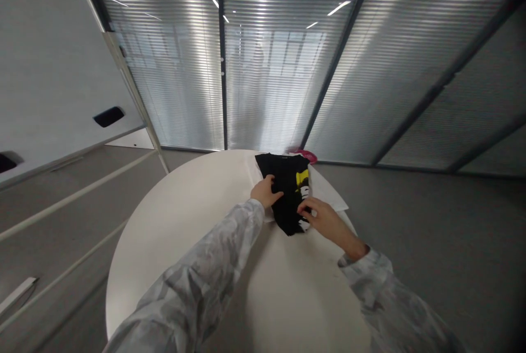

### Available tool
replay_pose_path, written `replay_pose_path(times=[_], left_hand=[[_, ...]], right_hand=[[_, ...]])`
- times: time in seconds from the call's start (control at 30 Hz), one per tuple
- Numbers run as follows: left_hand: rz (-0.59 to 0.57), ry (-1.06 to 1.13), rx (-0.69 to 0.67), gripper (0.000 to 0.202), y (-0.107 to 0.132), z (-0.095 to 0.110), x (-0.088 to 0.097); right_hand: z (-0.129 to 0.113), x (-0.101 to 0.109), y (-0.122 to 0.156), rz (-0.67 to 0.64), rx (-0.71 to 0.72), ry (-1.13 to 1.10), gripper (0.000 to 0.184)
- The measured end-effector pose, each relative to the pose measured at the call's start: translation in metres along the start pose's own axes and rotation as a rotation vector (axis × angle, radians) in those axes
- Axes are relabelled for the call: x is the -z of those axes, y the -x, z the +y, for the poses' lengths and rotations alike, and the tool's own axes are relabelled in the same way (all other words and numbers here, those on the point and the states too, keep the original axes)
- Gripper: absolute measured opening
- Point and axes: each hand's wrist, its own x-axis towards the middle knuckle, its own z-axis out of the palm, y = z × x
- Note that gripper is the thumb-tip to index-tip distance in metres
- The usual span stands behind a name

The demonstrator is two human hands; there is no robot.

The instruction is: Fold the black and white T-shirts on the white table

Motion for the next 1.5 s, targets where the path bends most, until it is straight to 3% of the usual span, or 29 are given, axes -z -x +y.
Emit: replay_pose_path(times=[0.13,0.27,0.37,0.43,0.5,0.57,0.67,0.77,0.87,0.93,1.0,1.1,1.17,1.27,1.33,1.4,1.47,1.5], left_hand=[[-0.09,0.164,-0.055,0.02,0.016,0.004,0.009],[-0.263,0.316,-0.203,0.011,0.073,-0.002,0.049],[-0.546,0.284,-0.335,0.016,0.121,-0.012,0.079],[-0.705,0.186,-0.439,0.021,0.14,-0.017,0.093],[-0.771,0.071,-0.513,0.023,0.147,-0.015,0.101],[-0.745,0.017,-0.531,0.018,0.14,-0.006,0.103],[-0.505,0.015,-0.475,0.006,0.114,0.017,0.092],[-0.266,-0.075,-0.405,0.027,0.085,0.038,0.06],[-0.245,-0.293,-0.362,0.05,0.063,0.042,0.021],[-0.265,-0.433,-0.314,0.047,0.053,0.038,0.001],[-0.296,-0.512,-0.294,0.029,0.048,0.031,-0.009],[-0.348,-0.532,-0.3,0.009,0.044,0.024,-0.005],[-0.33,-0.521,-0.27,0.008,0.043,0.022,0.002],[-0.205,-0.487,-0.234,0.019,0.036,0.026,0.005],[-0.116,-0.458,-0.235,0.034,0.026,0.031,-0.002],[-0.076,-0.454,-0.223,0.061,0.014,0.035,-0.016],[-0.089,-0.442,-0.157,0.076,0.001,0.037,-0.031],[-0.1,-0.404,-0.103,0.073,-0.005,0.037,-0.038]], right_hand=[[0.01,0.025,0.02,0.014,-0.109,-0.164,0.027],[0.037,0.058,0.054,-0.05,-0.193,-0.19,0.048],[0.058,0.077,0.076,-0.246,-0.258,-0.187,0.057],[0.071,0.083,0.078,-0.305,-0.329,-0.11,0.055],[0.081,0.081,0.065,-0.197,-0.358,0.04,0.054],[0.087,0.072,0.04,0.003,-0.301,0.198,0.055],[0.086,0.048,-0.003,0.157,-0.141,0.348,0.064],[0.081,0.02,-0.037,0.142,-0.093,0.416,0.061],[0.08,0.0,-0.054,0.116,-0.117,0.419,0.029],[0.083,-0.005,-0.057,0.14,-0.153,0.376,0.015],[0.092,-0.001,-0.055,0.222,-0.211,0.289,0.013],[0.116,0.019,-0.043,0.447,-0.339,0.12,0.016],[0.137,0.035,-0.031,0.649,-0.46,-0.004,0.021],[0.163,0.053,-0.013,0.885,-0.624,-0.277,0.03],[0.17,0.056,-0.005,0.89,-0.677,-0.461,0.038],[0.168,0.054,-0.001,0.804,-0.69,-0.494,0.047],[0.16,0.048,-0.001,0.678,-0.681,-0.321,0.057],[0.155,0.046,-0.002,0.596,-0.668,-0.194,0.063]])
